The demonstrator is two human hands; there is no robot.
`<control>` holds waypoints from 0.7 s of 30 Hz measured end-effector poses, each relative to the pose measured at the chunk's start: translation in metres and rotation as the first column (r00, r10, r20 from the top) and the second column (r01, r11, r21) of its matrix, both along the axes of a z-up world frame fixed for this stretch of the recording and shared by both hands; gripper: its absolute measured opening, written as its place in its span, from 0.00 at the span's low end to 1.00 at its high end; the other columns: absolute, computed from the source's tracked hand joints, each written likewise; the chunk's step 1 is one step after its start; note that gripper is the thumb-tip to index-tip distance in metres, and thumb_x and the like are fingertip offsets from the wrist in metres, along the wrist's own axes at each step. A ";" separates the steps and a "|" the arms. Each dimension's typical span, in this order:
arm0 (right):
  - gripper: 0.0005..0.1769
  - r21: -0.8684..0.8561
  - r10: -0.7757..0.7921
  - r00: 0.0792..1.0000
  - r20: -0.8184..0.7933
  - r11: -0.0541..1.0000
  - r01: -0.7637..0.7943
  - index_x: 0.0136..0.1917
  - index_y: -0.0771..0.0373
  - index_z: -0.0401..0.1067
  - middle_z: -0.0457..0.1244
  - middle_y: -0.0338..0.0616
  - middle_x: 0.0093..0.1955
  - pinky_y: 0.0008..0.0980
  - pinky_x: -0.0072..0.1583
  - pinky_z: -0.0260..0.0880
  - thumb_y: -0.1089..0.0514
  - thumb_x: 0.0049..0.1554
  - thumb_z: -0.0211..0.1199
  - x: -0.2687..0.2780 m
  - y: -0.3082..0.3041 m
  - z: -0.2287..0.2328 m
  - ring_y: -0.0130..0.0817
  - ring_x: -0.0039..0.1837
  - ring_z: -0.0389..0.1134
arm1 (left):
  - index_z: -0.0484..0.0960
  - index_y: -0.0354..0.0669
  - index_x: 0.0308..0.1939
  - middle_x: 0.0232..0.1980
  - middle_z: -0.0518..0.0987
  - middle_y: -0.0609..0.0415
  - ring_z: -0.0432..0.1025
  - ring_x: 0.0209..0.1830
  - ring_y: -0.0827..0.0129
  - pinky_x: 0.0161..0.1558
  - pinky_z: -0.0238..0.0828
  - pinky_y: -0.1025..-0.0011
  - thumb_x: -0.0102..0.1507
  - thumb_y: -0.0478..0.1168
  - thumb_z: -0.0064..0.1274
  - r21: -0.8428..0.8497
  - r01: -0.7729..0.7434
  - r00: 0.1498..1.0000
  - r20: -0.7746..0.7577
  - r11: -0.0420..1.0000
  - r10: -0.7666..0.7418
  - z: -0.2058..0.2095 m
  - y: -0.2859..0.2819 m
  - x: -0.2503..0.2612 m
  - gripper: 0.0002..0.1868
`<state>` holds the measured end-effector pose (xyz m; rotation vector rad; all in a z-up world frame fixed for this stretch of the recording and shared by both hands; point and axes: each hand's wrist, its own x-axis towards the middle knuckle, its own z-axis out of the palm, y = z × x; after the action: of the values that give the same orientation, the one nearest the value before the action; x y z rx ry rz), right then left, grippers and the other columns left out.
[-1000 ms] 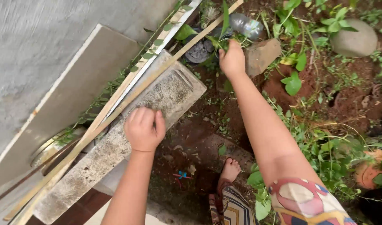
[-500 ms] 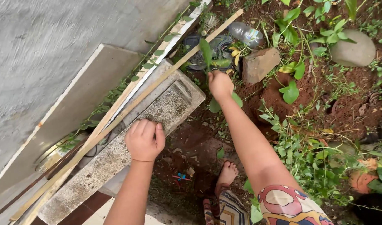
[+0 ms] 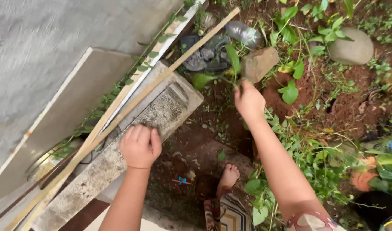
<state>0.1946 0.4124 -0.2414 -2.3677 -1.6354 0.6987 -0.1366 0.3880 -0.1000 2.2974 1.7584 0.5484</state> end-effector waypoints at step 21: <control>0.06 0.389 -0.428 0.812 -0.397 0.723 0.571 0.58 0.67 0.73 0.64 0.37 0.52 0.24 0.59 0.64 0.65 0.69 0.58 0.117 -0.294 0.200 0.26 0.54 0.63 | 0.70 0.43 0.27 0.30 0.70 0.46 0.66 0.31 0.49 0.34 0.61 0.53 0.67 0.39 0.55 0.173 0.120 0.980 -0.178 0.977 -0.089 -0.013 -0.031 0.008 0.15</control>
<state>0.3114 0.1181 -0.0410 -2.0604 -0.8364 0.4094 -0.1288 0.3569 -0.1127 2.6175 1.7096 0.5304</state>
